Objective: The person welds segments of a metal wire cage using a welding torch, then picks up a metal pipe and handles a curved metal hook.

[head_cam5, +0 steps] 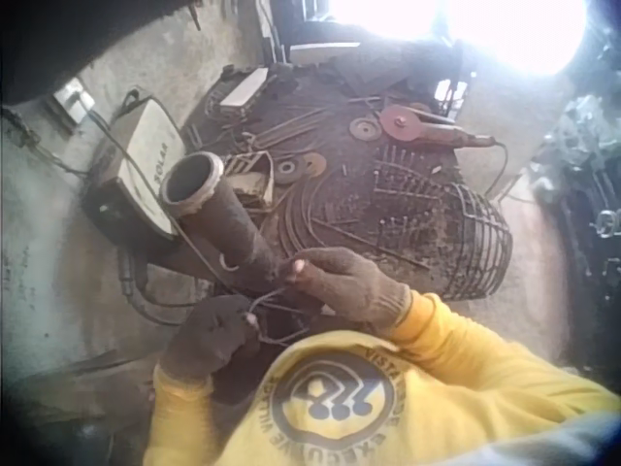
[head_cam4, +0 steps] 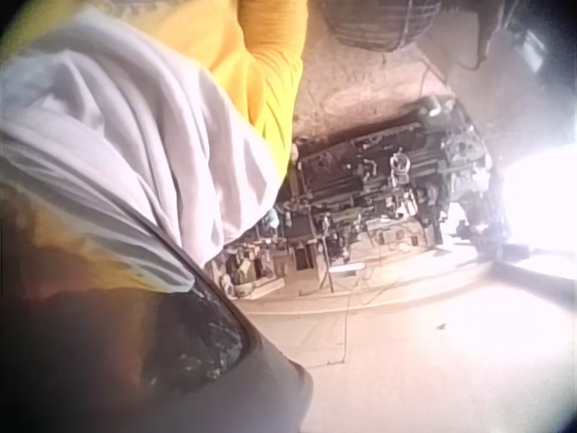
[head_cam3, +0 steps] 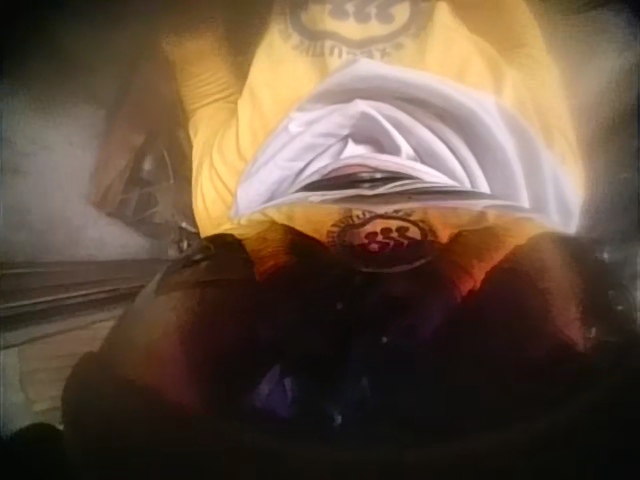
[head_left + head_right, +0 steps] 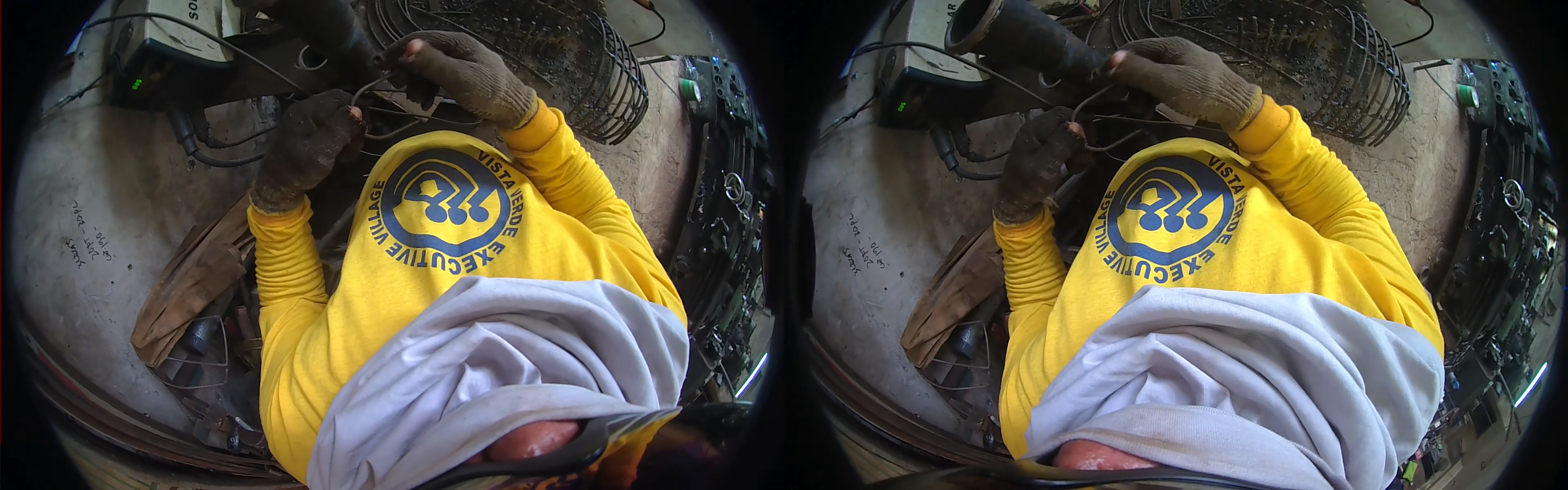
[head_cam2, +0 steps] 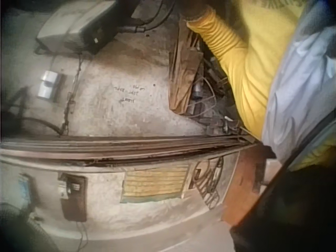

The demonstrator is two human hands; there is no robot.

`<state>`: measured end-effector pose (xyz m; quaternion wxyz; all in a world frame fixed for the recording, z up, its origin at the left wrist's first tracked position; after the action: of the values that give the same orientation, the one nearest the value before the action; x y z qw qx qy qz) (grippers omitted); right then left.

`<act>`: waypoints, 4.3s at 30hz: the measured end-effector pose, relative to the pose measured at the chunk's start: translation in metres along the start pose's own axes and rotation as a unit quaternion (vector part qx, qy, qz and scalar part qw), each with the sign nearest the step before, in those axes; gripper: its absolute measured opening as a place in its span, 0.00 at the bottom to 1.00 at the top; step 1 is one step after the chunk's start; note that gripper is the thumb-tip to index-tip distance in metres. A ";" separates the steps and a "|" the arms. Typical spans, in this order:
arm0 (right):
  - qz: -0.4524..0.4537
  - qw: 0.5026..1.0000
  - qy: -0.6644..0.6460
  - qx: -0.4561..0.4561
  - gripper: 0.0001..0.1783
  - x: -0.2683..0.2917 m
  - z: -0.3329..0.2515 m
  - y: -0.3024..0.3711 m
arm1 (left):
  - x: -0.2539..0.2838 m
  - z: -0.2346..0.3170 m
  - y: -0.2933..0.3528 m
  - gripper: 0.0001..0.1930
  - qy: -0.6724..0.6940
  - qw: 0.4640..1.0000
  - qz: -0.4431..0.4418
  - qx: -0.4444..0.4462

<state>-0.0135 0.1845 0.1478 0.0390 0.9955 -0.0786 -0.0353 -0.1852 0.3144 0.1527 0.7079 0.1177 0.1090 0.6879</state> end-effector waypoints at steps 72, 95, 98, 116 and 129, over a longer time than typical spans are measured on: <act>0.305 0.948 -0.041 0.081 0.18 0.013 -0.016 0.121 | -0.064 0.031 -0.112 0.16 0.285 0.909 -0.211 -0.220; 0.194 0.980 0.013 -0.050 0.17 0.004 -0.020 0.088 | -0.072 -0.012 -0.057 0.12 0.365 0.894 -0.033 -0.259; 0.170 0.981 0.016 -0.088 0.17 0.004 -0.015 0.082 | -0.073 -0.029 -0.053 0.11 0.346 0.910 0.011 -0.229; -0.016 0.955 0.170 -0.242 0.16 -0.002 0.027 0.026 | -0.095 -0.132 -0.048 0.08 0.425 0.856 0.220 -0.197; 0.043 0.904 0.381 -0.190 0.27 0.038 0.110 -0.041 | -0.055 -0.187 -0.113 0.13 0.246 0.840 0.445 -0.190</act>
<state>0.0221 0.2110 0.0324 0.2555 0.9026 -0.0927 0.3338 -0.1389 0.2594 -0.0611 0.2842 -0.1562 0.0826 0.9423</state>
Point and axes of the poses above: each hand's wrist, its own y-axis away from the middle knuckle, its own x-axis out of the back of the hand, z = x × y, the point moved 5 cm from there along -y, towards the middle knuckle, and after that the axes turned 13 degrees about -z, right-handed, at the moved point
